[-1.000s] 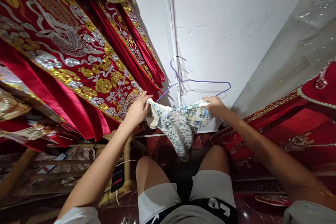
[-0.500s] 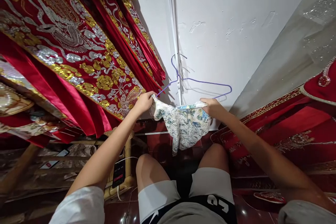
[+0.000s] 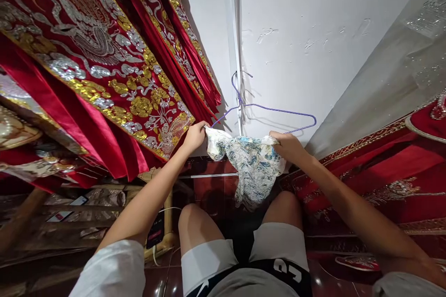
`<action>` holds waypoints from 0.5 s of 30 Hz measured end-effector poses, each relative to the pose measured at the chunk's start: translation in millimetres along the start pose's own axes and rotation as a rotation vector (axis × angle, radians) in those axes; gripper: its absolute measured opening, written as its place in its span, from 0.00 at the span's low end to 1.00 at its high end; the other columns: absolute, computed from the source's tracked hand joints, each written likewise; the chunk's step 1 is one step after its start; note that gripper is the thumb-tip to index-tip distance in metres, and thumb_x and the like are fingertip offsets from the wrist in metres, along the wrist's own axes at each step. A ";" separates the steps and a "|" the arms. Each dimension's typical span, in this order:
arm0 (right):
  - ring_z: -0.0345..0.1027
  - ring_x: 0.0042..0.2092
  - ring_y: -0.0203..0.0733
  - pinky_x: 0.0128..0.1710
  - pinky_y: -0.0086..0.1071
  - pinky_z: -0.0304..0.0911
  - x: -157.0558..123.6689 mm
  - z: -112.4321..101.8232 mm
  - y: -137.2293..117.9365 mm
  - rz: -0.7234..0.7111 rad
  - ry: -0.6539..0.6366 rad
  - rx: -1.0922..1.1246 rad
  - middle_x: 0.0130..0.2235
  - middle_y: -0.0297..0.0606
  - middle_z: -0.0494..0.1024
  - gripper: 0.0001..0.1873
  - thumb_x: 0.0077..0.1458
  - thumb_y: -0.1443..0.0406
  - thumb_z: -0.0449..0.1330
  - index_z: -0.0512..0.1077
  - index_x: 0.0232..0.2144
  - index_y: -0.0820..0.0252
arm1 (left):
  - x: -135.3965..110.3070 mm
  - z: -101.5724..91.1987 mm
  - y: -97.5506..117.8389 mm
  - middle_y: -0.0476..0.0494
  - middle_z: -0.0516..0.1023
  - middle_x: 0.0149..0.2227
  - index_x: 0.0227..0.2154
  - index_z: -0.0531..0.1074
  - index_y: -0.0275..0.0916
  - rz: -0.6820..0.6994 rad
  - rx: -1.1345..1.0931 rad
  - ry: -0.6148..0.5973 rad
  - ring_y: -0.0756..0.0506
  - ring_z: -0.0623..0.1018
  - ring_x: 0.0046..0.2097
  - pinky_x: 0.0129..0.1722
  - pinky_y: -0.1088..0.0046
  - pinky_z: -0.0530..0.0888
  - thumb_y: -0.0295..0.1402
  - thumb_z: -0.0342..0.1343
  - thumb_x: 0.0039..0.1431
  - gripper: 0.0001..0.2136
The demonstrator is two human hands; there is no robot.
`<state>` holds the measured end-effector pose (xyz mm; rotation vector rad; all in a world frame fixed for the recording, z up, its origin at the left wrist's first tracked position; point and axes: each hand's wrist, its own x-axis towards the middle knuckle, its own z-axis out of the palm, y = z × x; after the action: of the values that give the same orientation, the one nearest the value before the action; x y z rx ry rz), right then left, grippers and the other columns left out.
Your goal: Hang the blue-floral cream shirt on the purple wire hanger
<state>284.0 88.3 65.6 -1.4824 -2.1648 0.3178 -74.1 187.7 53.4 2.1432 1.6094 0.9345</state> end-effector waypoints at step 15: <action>0.68 0.33 0.46 0.34 0.36 0.61 -5.3 -38.3 13.7 0.242 0.566 0.194 0.31 0.37 0.77 0.32 0.46 0.65 0.59 0.73 0.55 0.59 | -15.7 -11.7 78.9 0.50 0.70 0.24 0.45 0.72 0.39 0.285 -0.018 0.101 0.46 0.72 0.28 0.34 0.72 0.65 0.35 0.45 0.68 0.12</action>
<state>316.5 85.4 90.6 -1.5011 -1.4761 0.1557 -26.0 145.7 103.6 2.3897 1.3536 1.1520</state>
